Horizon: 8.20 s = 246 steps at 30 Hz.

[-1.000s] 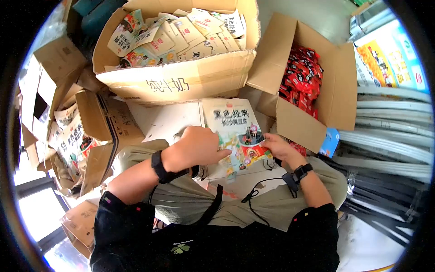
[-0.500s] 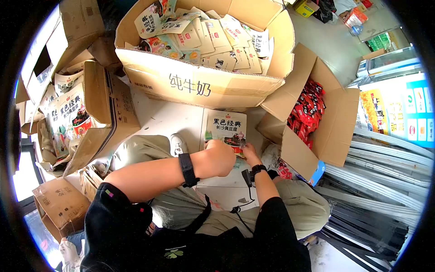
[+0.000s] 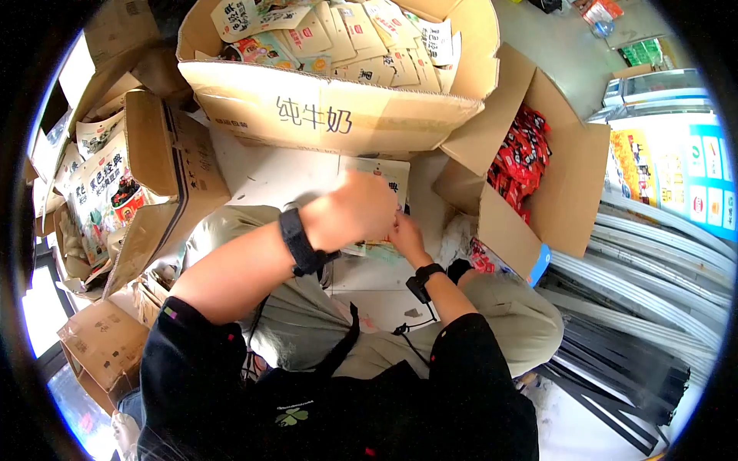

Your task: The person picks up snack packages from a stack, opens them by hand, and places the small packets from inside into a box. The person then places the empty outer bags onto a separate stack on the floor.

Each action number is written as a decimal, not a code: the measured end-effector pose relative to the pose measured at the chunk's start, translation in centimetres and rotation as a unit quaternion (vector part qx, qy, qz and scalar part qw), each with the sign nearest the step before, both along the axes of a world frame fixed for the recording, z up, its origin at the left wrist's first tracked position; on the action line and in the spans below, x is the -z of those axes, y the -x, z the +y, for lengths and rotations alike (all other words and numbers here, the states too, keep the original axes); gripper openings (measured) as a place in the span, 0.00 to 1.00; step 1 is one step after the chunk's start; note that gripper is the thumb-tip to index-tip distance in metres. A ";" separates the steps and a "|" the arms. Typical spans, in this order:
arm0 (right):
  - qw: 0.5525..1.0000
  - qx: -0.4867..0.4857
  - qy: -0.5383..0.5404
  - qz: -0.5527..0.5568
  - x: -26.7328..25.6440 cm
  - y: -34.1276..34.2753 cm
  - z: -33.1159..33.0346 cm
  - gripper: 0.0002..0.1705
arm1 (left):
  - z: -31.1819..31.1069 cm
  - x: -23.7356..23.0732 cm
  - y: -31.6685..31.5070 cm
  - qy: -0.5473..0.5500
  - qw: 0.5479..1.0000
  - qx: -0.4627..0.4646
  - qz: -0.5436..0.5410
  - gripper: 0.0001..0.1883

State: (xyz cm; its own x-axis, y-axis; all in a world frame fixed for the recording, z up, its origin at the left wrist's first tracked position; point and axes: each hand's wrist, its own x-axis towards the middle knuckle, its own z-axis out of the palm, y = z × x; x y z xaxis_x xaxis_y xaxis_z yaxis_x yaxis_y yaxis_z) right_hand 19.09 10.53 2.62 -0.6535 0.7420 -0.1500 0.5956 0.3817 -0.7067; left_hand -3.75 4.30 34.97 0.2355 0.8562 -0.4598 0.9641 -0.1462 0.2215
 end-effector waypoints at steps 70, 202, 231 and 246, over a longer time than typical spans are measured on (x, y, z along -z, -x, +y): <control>0.935 -0.262 -0.094 -0.220 -16.9 14.1 1.8 0.14 | 3.2 -1.7 4.6 -0.237 0.943 -0.070 -0.223 0.18; 0.972 0.055 0.001 0.229 -36.4 0.6 7.4 0.21 | 5.2 -2.8 -3.5 -0.348 0.905 -0.103 -0.221 0.10; 0.968 -0.150 -0.054 0.196 -36.2 -0.2 7.4 0.09 | 5.2 -3.1 -3.1 -0.197 0.920 -0.041 -0.336 0.09; 0.978 -0.119 0.053 0.161 -37.8 0.4 7.3 0.14 | 4.8 -1.7 -4.6 -0.257 0.886 -0.030 -0.384 0.09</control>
State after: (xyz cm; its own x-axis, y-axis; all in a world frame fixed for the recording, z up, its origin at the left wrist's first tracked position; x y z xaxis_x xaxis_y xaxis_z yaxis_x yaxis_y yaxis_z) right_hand 18.71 17.79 40.39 -0.8317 0.5546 0.0239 0.2386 0.3960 -0.8867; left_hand 0.84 9.06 36.70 0.2569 0.9276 0.2713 0.5676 -0.3721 0.7344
